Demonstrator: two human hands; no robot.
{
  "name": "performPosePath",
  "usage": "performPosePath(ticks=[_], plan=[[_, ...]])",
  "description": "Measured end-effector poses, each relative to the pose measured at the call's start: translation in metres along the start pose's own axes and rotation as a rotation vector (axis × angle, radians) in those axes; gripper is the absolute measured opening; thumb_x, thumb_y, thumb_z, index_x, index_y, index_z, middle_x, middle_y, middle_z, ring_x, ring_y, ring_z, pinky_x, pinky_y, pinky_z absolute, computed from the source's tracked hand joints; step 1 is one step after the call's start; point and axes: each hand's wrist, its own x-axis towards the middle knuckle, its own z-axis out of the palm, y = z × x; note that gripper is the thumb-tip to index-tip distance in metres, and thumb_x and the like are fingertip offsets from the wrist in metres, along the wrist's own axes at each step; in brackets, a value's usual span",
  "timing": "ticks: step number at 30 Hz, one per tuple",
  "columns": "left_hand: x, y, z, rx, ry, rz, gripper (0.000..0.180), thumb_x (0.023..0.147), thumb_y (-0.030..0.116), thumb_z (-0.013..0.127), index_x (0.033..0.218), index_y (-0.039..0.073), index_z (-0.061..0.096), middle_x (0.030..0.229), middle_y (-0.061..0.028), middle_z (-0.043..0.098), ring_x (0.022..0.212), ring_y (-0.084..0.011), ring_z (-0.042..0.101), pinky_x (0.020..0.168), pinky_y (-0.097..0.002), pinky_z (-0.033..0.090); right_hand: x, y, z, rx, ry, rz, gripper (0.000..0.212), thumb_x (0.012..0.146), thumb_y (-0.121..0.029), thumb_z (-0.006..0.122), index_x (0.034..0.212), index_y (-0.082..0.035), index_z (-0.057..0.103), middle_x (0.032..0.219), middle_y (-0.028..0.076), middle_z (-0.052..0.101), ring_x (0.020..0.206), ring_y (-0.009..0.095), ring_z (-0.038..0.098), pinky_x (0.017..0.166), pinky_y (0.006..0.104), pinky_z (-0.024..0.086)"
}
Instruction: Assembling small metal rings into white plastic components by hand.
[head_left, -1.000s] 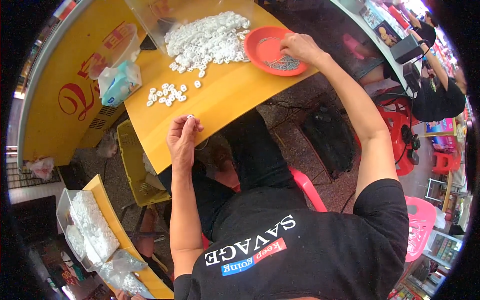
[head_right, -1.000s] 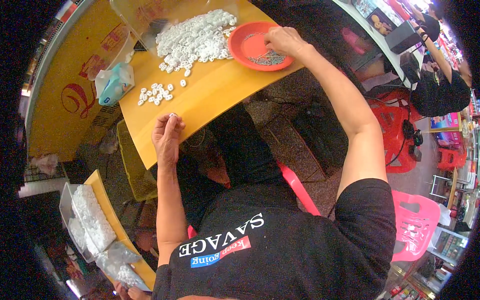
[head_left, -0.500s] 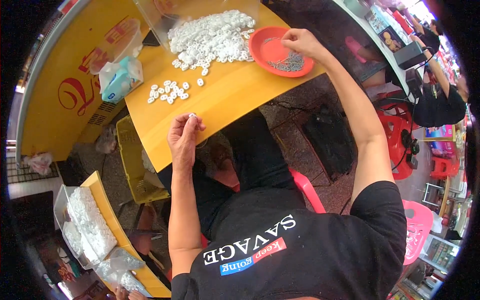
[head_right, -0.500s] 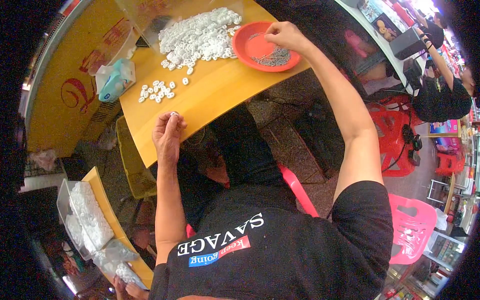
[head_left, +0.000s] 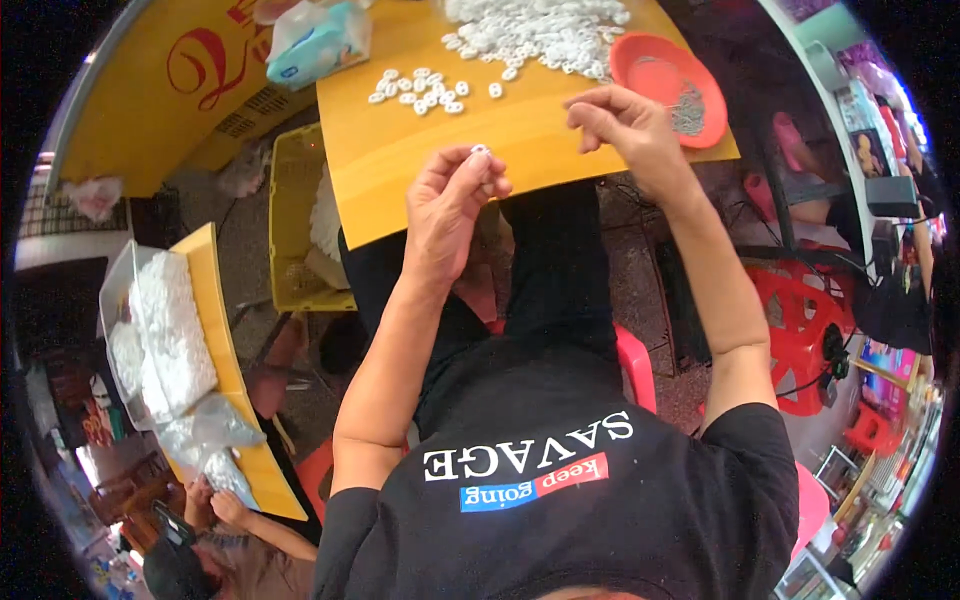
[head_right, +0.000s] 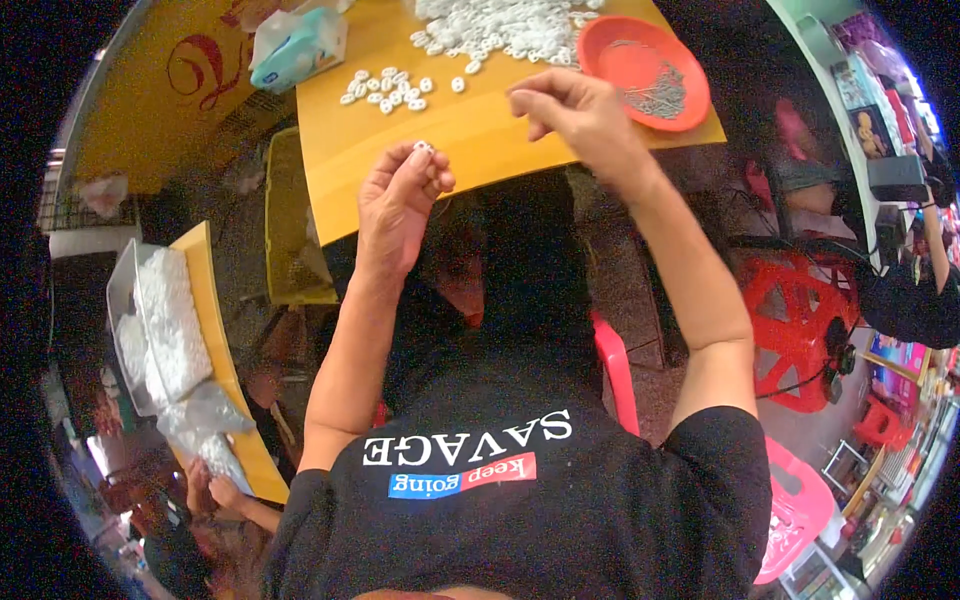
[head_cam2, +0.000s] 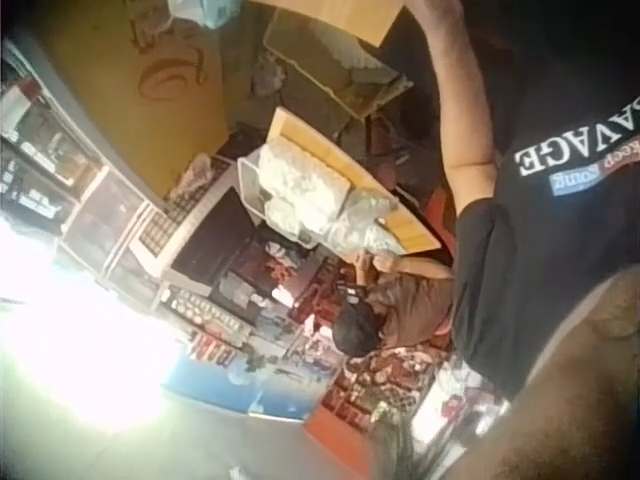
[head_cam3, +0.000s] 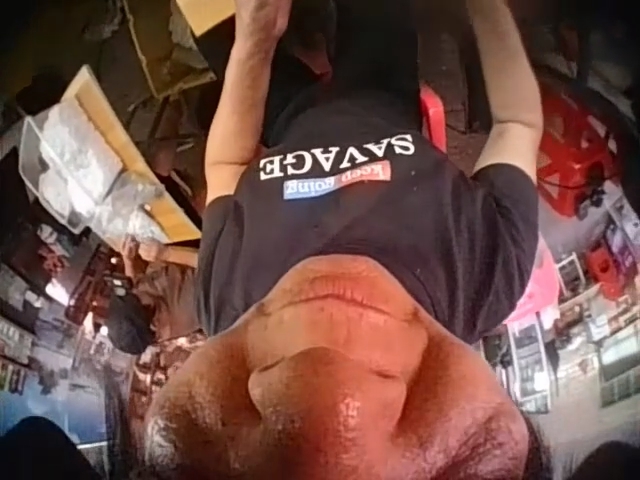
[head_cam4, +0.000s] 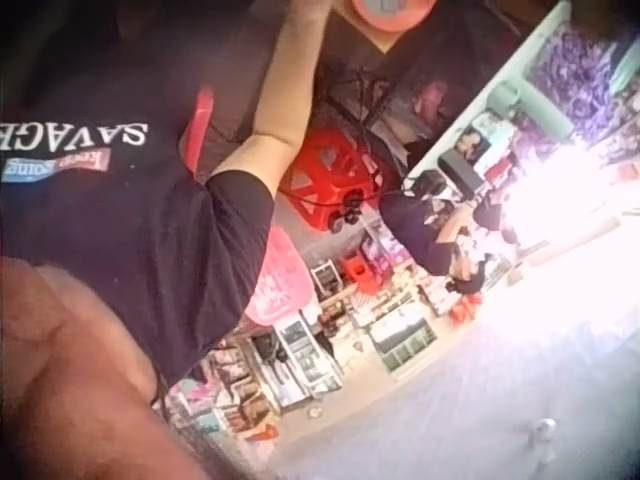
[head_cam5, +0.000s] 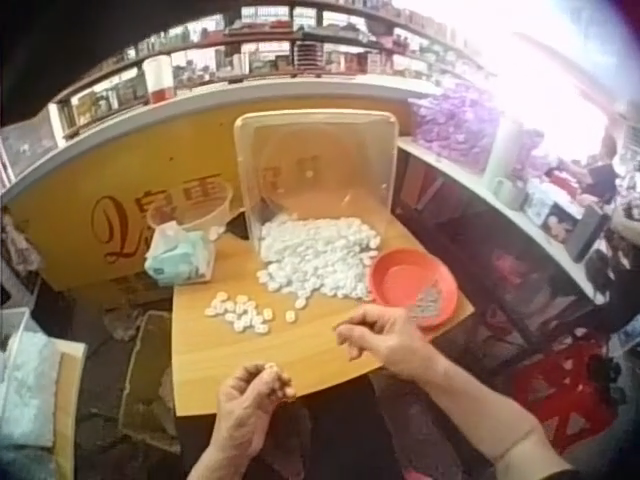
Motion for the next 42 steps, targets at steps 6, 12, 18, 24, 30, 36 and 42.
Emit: performPosePath(ticks=[6, 12, 18, 24, 30, 36, 42], plan=[[-0.015, 0.010, 0.013, -0.002, -0.022, 0.043, 0.013, 0.094, 0.011, 0.060, 0.104, 0.003, 0.059, 0.094, -0.0080, 0.064, 0.078, -0.0148, 0.060, 0.074, -0.0283, 0.049, -0.016, -0.011, 0.067, 0.163, -0.014, -0.047, 0.018, 0.093, -0.015, 0.063, 0.099, 0.002, 0.066, 0.084, 0.003, 0.066, 0.067, 0.006, 0.058, 0.062, 0.0195, 0.048], [-0.026, 0.020, 0.028, 0.004, -0.001, 0.129, 0.014, 0.093, 0.011, 0.062, 0.103, 0.001, 0.059, 0.090, -0.0078, 0.065, 0.077, -0.0131, 0.060, 0.069, -0.0246, 0.049, -0.025, -0.016, 0.088, 0.315, -0.035, -0.027, 0.020, 0.094, -0.018, 0.064, 0.096, 0.001, 0.066, 0.080, 0.001, 0.064, 0.067, 0.005, 0.056, 0.061, 0.0201, 0.047], [-0.031, 0.022, 0.028, 0.082, 0.029, 0.156, 0.015, 0.093, 0.012, 0.064, 0.100, 0.000, 0.059, 0.085, -0.0080, 0.066, 0.074, -0.0104, 0.062, 0.048, -0.0173, 0.046, -0.030, -0.020, 0.095, 0.363, 0.006, -0.040, 0.021, 0.094, -0.020, 0.063, 0.096, 0.001, 0.065, 0.077, 0.001, 0.063, 0.067, 0.006, 0.056, 0.061, 0.0201, 0.047], [-0.032, 0.023, 0.024, 0.088, 0.048, 0.122, 0.013, 0.092, 0.007, 0.062, 0.102, -0.002, 0.060, 0.091, -0.0096, 0.066, 0.077, -0.0152, 0.061, 0.074, -0.0288, 0.051, -0.029, -0.020, 0.096, 0.353, -0.006, -0.057, 0.021, 0.095, -0.019, 0.062, 0.096, 0.002, 0.064, 0.075, 0.001, 0.062, 0.065, 0.006, 0.056, 0.060, 0.0202, 0.047], [-0.033, 0.023, 0.023, 0.082, 0.044, 0.131, 0.013, 0.092, 0.007, 0.062, 0.102, -0.001, 0.059, 0.091, -0.0094, 0.066, 0.078, -0.0152, 0.062, 0.075, -0.0284, 0.052, -0.029, -0.020, 0.096, 0.321, 0.013, -0.047, 0.022, 0.095, -0.020, 0.062, 0.096, 0.002, 0.063, 0.075, 0.001, 0.062, 0.065, 0.006, 0.056, 0.060, 0.0199, 0.047], [-0.033, 0.024, 0.025, 0.084, 0.043, 0.129, 0.012, 0.092, 0.006, 0.063, 0.101, -0.001, 0.059, 0.090, -0.0087, 0.065, 0.077, -0.0147, 0.062, 0.074, -0.0274, 0.051, -0.031, -0.024, 0.096, 0.222, 0.025, -0.096, 0.021, 0.095, -0.017, 0.062, 0.095, 0.004, 0.062, 0.074, 0.002, 0.063, 0.065, 0.007, 0.058, 0.059, 0.0206, 0.049], [-0.035, 0.025, 0.028, 0.165, 0.049, 0.141, 0.014, 0.092, 0.011, 0.064, 0.098, 0.001, 0.057, 0.082, -0.0071, 0.065, 0.072, -0.0094, 0.062, 0.044, -0.0176, 0.045, -0.034, -0.028, 0.097, 0.112, 0.012, -0.145, 0.020, 0.095, -0.015, 0.062, 0.095, 0.005, 0.061, 0.077, 0.003, 0.064, 0.070, 0.008, 0.063, 0.059, 0.0236, 0.054]])
